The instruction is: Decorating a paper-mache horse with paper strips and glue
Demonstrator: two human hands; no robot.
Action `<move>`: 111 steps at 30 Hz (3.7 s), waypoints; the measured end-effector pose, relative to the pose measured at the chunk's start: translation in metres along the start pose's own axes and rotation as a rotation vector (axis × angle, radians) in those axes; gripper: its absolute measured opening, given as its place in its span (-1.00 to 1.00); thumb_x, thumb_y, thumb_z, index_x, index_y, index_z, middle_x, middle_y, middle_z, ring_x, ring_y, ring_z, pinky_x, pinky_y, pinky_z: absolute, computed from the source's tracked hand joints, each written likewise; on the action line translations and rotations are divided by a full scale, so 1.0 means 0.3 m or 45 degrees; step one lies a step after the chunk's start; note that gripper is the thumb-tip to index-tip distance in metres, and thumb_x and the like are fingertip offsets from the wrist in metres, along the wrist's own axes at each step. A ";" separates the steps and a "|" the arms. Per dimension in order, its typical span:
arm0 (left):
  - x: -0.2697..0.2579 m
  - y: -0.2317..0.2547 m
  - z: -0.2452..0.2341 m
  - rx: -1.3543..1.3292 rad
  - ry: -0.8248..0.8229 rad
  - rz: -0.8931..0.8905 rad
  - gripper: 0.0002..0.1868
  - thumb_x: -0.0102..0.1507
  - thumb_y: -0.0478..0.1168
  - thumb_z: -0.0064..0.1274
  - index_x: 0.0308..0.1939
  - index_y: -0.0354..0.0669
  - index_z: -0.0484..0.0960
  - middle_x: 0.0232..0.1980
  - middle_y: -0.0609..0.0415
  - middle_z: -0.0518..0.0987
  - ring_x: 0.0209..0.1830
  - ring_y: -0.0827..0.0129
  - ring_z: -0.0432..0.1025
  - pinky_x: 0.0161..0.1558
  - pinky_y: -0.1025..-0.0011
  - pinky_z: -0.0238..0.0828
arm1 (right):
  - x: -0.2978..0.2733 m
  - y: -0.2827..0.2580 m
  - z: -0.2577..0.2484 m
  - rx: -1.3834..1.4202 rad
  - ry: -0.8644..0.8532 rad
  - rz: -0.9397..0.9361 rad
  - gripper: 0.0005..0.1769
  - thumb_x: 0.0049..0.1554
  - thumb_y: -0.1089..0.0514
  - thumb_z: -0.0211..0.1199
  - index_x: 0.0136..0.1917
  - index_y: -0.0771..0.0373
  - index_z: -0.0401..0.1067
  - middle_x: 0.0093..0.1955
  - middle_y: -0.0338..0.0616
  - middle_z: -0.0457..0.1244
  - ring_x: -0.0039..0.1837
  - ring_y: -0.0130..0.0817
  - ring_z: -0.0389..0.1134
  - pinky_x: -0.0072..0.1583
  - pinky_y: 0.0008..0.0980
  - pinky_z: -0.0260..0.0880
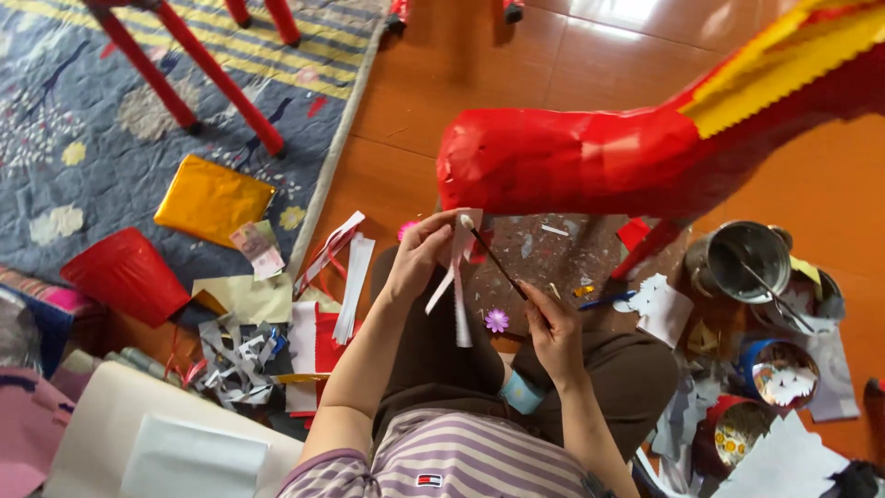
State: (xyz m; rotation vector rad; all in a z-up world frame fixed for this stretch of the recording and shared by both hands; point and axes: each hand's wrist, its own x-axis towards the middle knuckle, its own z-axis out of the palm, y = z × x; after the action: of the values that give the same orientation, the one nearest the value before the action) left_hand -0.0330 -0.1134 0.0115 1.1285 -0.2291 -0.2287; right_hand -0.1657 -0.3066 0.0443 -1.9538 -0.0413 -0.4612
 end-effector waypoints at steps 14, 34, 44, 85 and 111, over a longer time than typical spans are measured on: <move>-0.008 -0.018 0.160 0.254 0.091 0.043 -0.69 0.26 -0.42 0.04 0.10 -0.26 0.60 -0.06 0.01 0.64 -0.02 0.49 0.42 0.10 0.42 0.38 | -0.113 0.136 -0.064 0.116 0.079 0.084 -0.72 0.20 0.34 0.05 0.12 0.28 0.51 -0.46 -0.11 0.27 -0.46 -0.40 0.29 -0.29 -0.40 0.36; -0.015 -0.197 0.264 0.422 -0.026 -0.116 -0.62 0.17 -0.52 0.00 0.08 -0.33 0.59 -0.06 -0.09 0.61 -0.04 0.35 0.43 0.09 0.32 0.39 | -0.223 0.312 -0.480 -0.735 0.827 0.093 -0.79 0.12 0.47 0.20 0.03 0.35 0.50 -0.27 -0.04 0.29 -0.20 -0.07 0.32 -0.06 -0.22 0.29; -0.085 -0.040 0.131 0.251 0.317 -0.105 -0.63 0.19 -0.52 -0.05 0.07 -0.29 0.57 -0.07 -0.02 0.59 -0.05 0.41 0.47 0.05 0.47 0.45 | -0.154 1.061 -0.974 -1.480 0.199 0.831 -0.79 0.05 0.32 0.06 -0.10 0.37 0.48 -0.25 0.21 0.31 -0.12 0.23 0.39 -0.09 0.09 0.39; 0.051 0.158 0.354 0.150 0.075 0.522 -0.68 0.15 -0.65 -0.04 -0.13 -0.31 0.64 -0.14 -0.13 0.65 -0.08 0.11 0.57 0.00 0.28 0.48 | -0.007 0.245 -0.024 0.448 -0.003 0.671 -0.51 -0.16 0.38 0.51 0.07 0.41 0.48 -0.11 0.04 0.34 -0.07 -0.28 0.35 -0.09 -0.24 0.47; 0.115 -0.032 0.607 0.835 0.220 1.353 -0.75 0.20 -0.44 0.03 -0.07 -0.26 0.67 -0.28 0.00 0.47 -0.35 0.19 0.45 -0.27 0.35 0.49 | -0.255 0.874 -0.147 0.689 0.056 0.790 -0.58 -0.17 0.45 0.47 -0.05 0.43 0.38 -0.24 0.12 0.29 -0.21 -0.04 0.38 -0.23 -0.07 0.46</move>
State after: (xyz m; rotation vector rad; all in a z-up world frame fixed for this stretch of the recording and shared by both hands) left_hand -0.0545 -0.2846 0.0795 1.5021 -0.7455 0.9445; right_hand -0.1876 -0.4428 -0.1956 -1.3290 0.4173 -0.0623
